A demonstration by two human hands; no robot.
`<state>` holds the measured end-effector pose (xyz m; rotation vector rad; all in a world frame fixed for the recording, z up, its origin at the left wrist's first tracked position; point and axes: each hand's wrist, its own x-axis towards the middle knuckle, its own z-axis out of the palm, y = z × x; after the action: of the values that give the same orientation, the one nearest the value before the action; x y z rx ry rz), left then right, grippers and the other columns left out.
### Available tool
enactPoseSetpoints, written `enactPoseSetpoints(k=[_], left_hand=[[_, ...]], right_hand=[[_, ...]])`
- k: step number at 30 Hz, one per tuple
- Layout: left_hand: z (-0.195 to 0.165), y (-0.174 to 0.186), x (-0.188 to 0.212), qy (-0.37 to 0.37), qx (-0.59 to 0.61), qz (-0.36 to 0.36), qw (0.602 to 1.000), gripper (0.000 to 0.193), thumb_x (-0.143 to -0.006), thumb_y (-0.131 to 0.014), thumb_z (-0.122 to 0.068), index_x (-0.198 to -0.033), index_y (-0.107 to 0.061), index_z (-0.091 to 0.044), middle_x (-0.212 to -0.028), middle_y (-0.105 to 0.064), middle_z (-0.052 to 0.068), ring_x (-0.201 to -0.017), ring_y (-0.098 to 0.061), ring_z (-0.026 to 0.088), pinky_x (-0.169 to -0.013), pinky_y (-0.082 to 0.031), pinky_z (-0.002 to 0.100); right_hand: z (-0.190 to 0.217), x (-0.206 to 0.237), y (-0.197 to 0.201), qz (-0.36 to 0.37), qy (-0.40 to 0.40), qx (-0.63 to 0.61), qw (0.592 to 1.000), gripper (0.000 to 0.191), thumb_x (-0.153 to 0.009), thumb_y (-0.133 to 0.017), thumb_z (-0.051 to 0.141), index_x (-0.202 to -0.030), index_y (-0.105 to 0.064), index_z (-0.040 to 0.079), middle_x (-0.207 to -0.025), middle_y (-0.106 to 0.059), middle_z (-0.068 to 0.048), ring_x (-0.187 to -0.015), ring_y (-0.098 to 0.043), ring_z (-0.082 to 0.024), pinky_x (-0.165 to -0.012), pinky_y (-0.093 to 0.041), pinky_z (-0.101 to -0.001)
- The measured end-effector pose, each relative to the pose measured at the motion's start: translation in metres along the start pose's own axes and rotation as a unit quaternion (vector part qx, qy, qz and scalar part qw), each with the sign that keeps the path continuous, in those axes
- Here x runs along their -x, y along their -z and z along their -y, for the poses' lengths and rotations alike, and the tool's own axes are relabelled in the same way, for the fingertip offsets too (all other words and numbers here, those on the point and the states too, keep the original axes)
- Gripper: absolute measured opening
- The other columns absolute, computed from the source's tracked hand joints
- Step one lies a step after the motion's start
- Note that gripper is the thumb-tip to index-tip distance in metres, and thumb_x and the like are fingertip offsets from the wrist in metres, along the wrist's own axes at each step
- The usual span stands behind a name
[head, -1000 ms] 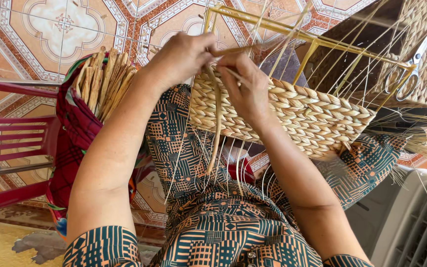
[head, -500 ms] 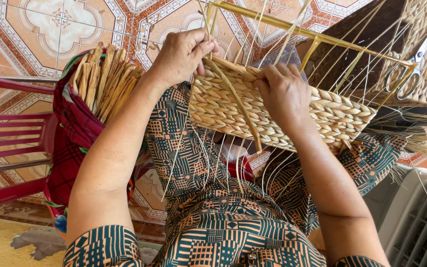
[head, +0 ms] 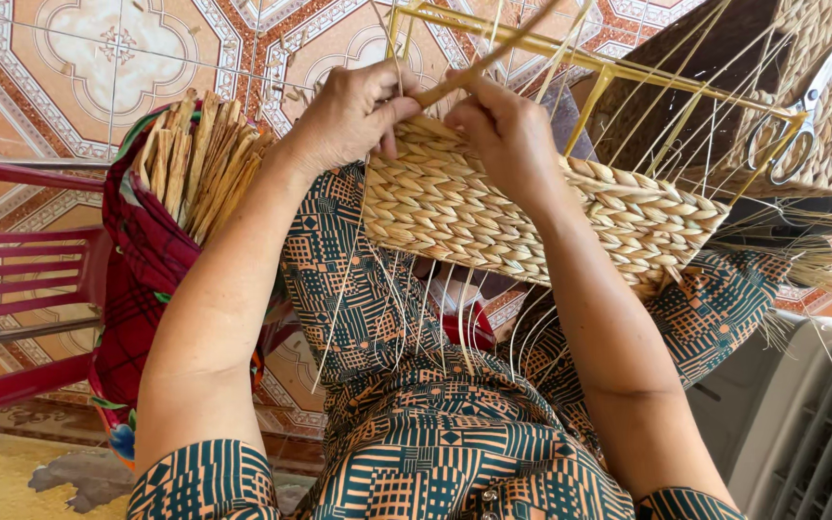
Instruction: The person weaves a rectangular basket by hand, interlacing dried palm strips through a metal frame. They repeatedly pull and tuck the strips to build up the basket walls, occasionally adjusting the frame and reaching for more material from a nearby bundle.
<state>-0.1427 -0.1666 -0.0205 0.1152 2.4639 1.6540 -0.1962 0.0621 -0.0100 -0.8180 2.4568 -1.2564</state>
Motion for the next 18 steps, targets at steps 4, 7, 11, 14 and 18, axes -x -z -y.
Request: enactPoseSetpoints(k=[4, 7, 11, 14, 18], left_hand=[[-0.002, 0.013, -0.002, 0.053, 0.073, 0.039, 0.995, 0.011, -0.106, -0.055, -0.016, -0.115, -0.058, -0.011, -0.087, -0.075, 0.003, -0.059, -0.074, 0.010, -0.047, -0.058, 0.025], [-0.008, 0.009, -0.009, 0.086, 0.027, 0.043, 0.995, 0.011, -0.105, -0.055, -0.017, -0.112, -0.054, -0.009, -0.085, -0.074, 0.002, -0.053, -0.071, 0.013, -0.045, -0.060, 0.028], [-0.008, -0.009, -0.015, -0.007, -0.213, 0.001, 0.977, 0.007, -0.105, -0.060, -0.016, -0.107, -0.064, -0.011, -0.074, -0.075, 0.006, -0.054, -0.071, 0.013, -0.055, -0.061, 0.029], [-0.005, -0.013, -0.015, -0.044, -0.230, -0.032, 0.972, 0.004, -0.102, -0.066, -0.014, -0.105, -0.068, -0.013, -0.074, -0.076, 0.006, -0.055, -0.070, 0.012, -0.058, -0.060, 0.030], [-0.004, -0.006, -0.014, -0.009, -0.104, 0.009, 0.994, 0.017, -0.096, -0.070, -0.021, -0.112, -0.069, -0.020, -0.093, -0.074, -0.002, -0.051, -0.068, 0.008, -0.054, -0.058, 0.024]], right_hand=[[0.015, -0.003, -0.024, -0.064, 0.032, -0.098, 0.993, 0.008, -0.103, -0.069, 0.002, -0.109, -0.065, 0.003, -0.087, -0.072, -0.008, -0.072, -0.067, -0.011, -0.063, -0.054, -0.0256], [0.022, 0.012, -0.035, -0.096, 0.147, -0.074, 0.982, 0.004, -0.107, -0.064, 0.001, -0.109, -0.063, 0.005, -0.096, -0.070, -0.007, -0.080, -0.071, -0.013, -0.070, -0.058, -0.0270], [0.019, 0.023, -0.018, -0.134, 0.184, 0.122, 0.966, 0.023, -0.105, -0.070, 0.007, -0.126, -0.064, 0.004, -0.098, -0.071, -0.007, -0.081, -0.071, -0.014, -0.068, -0.060, -0.0271], [0.014, 0.030, 0.009, -0.131, 0.128, 0.250, 0.951, 0.036, -0.100, -0.080, 0.019, -0.130, -0.065, 0.006, -0.097, -0.069, -0.006, -0.078, -0.068, -0.015, -0.061, -0.057, -0.0288], [0.011, 0.038, 0.031, -0.142, 0.122, 0.365, 0.912, 0.044, -0.095, -0.087, 0.034, -0.125, -0.064, 0.011, -0.108, -0.059, -0.010, -0.090, -0.064, -0.020, -0.060, -0.055, -0.0281]])
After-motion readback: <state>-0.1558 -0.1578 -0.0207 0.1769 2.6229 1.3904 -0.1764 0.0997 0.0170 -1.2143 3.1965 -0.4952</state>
